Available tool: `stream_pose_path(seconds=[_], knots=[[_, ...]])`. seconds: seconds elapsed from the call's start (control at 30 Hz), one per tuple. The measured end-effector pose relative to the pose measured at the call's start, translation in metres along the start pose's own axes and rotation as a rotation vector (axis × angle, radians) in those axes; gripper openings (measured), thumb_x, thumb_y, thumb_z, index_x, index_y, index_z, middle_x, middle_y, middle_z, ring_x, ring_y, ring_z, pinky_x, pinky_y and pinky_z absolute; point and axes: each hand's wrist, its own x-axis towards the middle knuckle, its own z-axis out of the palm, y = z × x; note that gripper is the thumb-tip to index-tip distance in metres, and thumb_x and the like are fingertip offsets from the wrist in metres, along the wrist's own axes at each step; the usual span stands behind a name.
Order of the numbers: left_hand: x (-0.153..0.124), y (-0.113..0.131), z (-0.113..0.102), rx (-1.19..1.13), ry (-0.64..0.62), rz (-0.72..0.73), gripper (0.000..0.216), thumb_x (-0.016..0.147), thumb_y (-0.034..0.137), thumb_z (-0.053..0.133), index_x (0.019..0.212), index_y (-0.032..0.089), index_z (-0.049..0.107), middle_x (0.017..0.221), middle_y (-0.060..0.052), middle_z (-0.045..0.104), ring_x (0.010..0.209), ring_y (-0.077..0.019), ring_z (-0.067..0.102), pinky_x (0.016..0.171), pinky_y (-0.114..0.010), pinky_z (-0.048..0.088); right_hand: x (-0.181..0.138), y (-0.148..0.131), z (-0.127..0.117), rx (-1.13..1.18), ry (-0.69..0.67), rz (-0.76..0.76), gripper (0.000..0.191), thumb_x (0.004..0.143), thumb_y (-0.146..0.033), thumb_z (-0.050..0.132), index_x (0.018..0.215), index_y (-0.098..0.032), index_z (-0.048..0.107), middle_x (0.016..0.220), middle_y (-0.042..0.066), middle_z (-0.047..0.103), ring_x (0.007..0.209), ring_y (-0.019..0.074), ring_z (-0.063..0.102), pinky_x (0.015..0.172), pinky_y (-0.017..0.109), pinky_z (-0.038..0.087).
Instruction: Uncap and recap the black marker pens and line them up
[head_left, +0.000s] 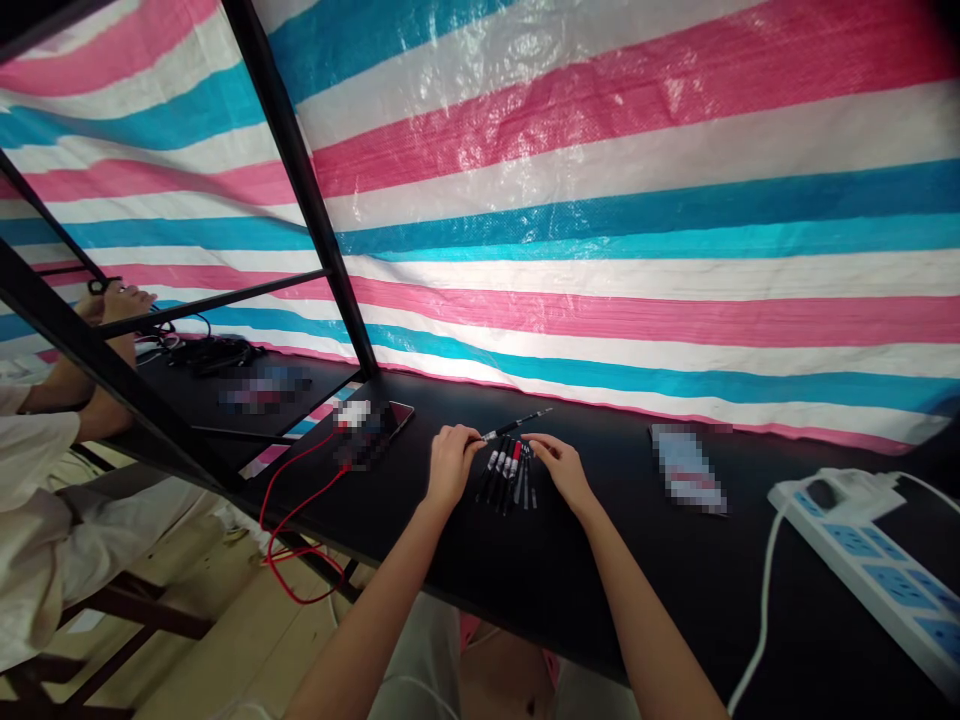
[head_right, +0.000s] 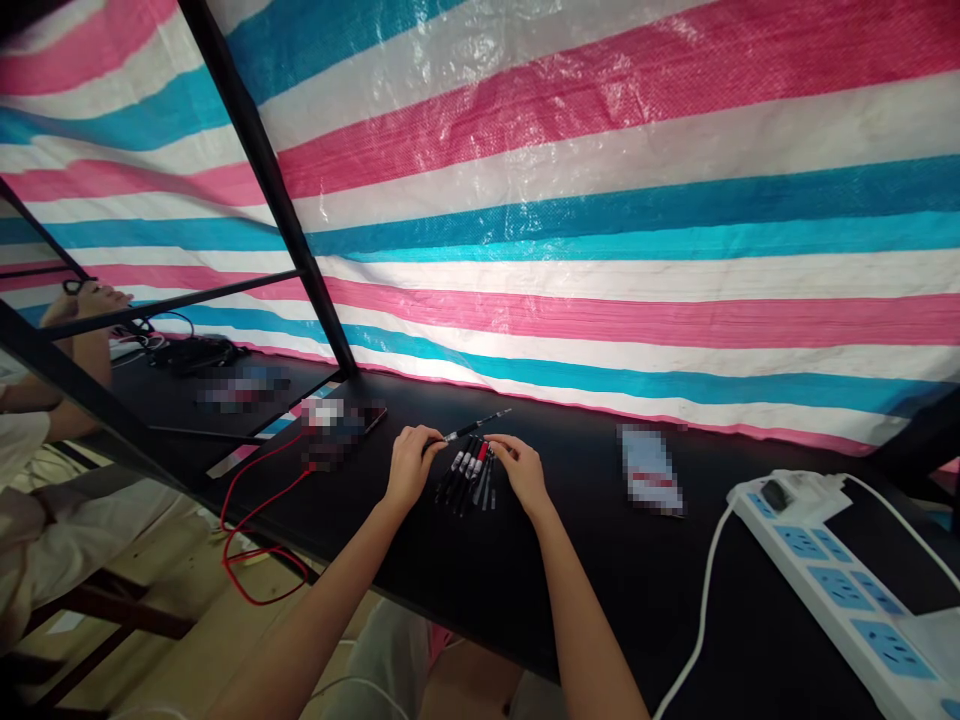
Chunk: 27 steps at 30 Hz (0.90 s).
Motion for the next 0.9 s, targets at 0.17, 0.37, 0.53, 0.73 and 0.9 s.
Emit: stream_pose_path(seconds=[0.17, 0.37, 0.53, 0.73, 0.9], knots=[[0.002, -0.006, -0.004, -0.015, 0.128, -0.139, 0.019, 0.087, 0.034, 0.041, 0.088, 0.021, 0.054, 0.087, -0.003, 0.059, 0.085, -0.0176, 0.049, 0.074, -0.030, 0.035, -0.005, -0.003, -0.007, -0.382, 0.038, 0.153, 0.028, 0.077, -0.045, 0.045, 0.078, -0.024, 0.063, 0.065, -0.001, 0.057, 0.062, 0.0138, 0.051, 0.052, 0.023, 0.029], [0.000, -0.007, -0.002, 0.114, 0.133, -0.193, 0.020, 0.086, 0.035, 0.041, 0.089, 0.021, 0.055, 0.088, -0.003, 0.060, 0.084, -0.0183, 0.048, 0.073, -0.031, 0.033, -0.011, -0.004, -0.003, -0.731, -0.023, 0.142, 0.019, 0.077, -0.038, 0.048, 0.077, -0.022, 0.058, 0.066, 0.000, 0.057, 0.061, 0.0137, 0.051, 0.052, 0.023, 0.025], [-0.002, -0.020, 0.004, 0.363, 0.003, -0.229, 0.020, 0.085, 0.037, 0.045, 0.080, 0.021, 0.055, 0.082, -0.003, 0.059, 0.083, -0.0204, 0.046, 0.069, -0.032, 0.031, -0.012, -0.004, -0.002, -0.759, -0.041, 0.130, 0.022, 0.076, -0.044, 0.049, 0.078, -0.023, 0.056, 0.067, 0.000, 0.057, 0.063, 0.0150, 0.051, 0.052, 0.023, 0.024], [-0.005, -0.036, 0.005, 0.514, -0.009, -0.336, 0.019, 0.083, 0.036, 0.046, 0.080, 0.020, 0.057, 0.083, -0.006, 0.054, 0.086, -0.0241, 0.043, 0.067, -0.034, 0.031, -0.011, -0.002, -0.003, -0.744, -0.055, 0.144, 0.025, 0.075, -0.047, 0.050, 0.078, -0.023, 0.057, 0.068, 0.001, 0.057, 0.063, 0.0149, 0.052, 0.052, 0.023, 0.024], [-0.004, -0.021, 0.003, 0.456, 0.119, -0.301, 0.022, 0.082, 0.033, 0.047, 0.096, 0.020, 0.056, 0.102, -0.009, 0.047, 0.093, -0.0255, 0.041, 0.070, -0.035, 0.033, -0.011, -0.001, -0.002, -0.744, -0.029, 0.149, 0.023, 0.073, -0.044, 0.053, 0.079, -0.023, 0.057, 0.069, 0.001, 0.058, 0.066, 0.0152, 0.053, 0.052, 0.023, 0.024]])
